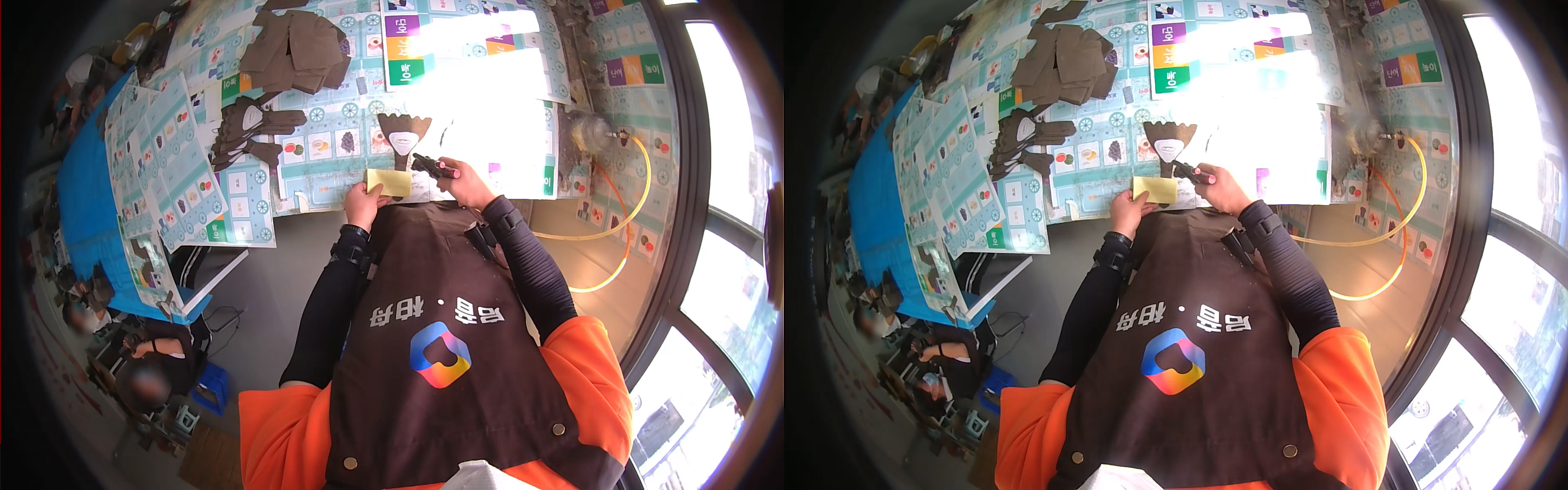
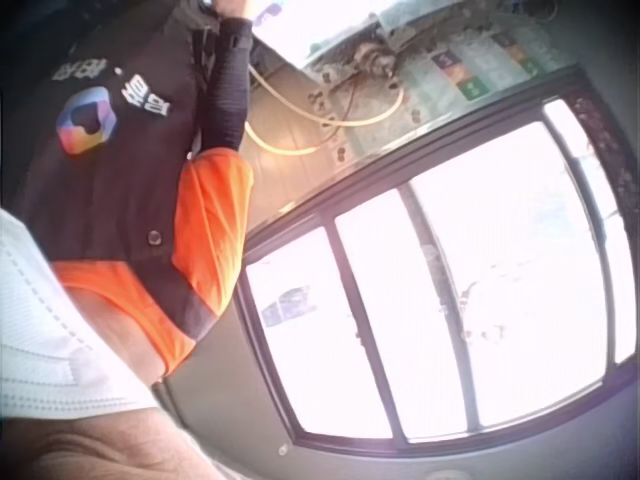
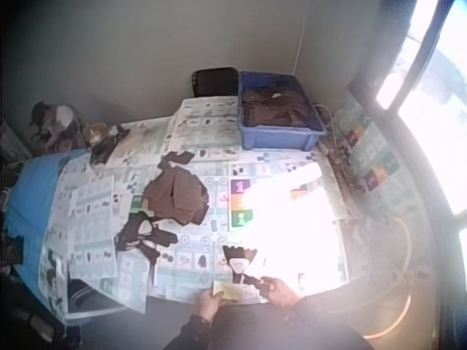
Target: The person is using a spray adhesive or similar tool to bond brown shoe material components together on a workstation table.
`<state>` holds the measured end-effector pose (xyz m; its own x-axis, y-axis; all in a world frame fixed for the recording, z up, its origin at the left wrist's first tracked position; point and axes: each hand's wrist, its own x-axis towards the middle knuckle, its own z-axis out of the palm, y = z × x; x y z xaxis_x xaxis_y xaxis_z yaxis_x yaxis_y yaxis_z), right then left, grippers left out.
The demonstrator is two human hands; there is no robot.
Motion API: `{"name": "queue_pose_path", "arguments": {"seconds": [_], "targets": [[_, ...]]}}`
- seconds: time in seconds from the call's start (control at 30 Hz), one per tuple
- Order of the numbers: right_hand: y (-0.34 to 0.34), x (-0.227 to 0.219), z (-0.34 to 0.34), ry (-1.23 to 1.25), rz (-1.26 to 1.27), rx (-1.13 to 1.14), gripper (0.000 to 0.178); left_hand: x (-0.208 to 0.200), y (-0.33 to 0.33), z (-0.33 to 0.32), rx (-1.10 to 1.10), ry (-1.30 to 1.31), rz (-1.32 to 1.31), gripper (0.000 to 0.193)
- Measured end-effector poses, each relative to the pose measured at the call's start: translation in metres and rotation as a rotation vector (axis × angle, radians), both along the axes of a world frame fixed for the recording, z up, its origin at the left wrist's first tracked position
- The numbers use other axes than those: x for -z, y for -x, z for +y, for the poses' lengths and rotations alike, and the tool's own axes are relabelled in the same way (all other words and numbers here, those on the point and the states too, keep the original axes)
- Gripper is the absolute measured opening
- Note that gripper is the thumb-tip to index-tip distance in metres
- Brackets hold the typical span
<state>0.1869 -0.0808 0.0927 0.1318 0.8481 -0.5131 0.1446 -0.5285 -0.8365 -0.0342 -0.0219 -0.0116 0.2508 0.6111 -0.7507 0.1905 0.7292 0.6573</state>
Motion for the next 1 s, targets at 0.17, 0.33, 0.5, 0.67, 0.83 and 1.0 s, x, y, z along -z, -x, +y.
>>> {"name": "queue_pose_path", "arguments": {"seconds": [0.17,0.33,0.5,0.67,0.83,1.0], "targets": [[0.000,0.009,0.000,-0.019,0.001,0.004,0.011,0.002,0.001,-0.001,-0.001,-0.083,0.057,0.017],[0.000,0.015,-0.003,0.023,-0.057,-0.008,0.010,-0.004,-0.003,0.001,0.026,-0.098,0.095,0.017],[0.001,0.017,-0.001,-0.076,-0.044,0.008,0.010,-0.007,-0.008,0.003,0.051,-0.050,0.135,0.018],[0.000,0.013,0.000,-0.082,-0.126,-0.007,0.010,-0.005,-0.011,0.006,0.053,-0.101,0.186,0.017],[0.004,0.005,-0.003,-0.028,-0.167,-0.110,0.011,-0.003,-0.011,0.007,0.044,-0.086,0.173,0.016],[0.000,0.002,0.000,-0.062,-0.209,-0.006,0.014,-0.003,-0.013,0.009,0.041,-0.011,0.136,0.016]]}}
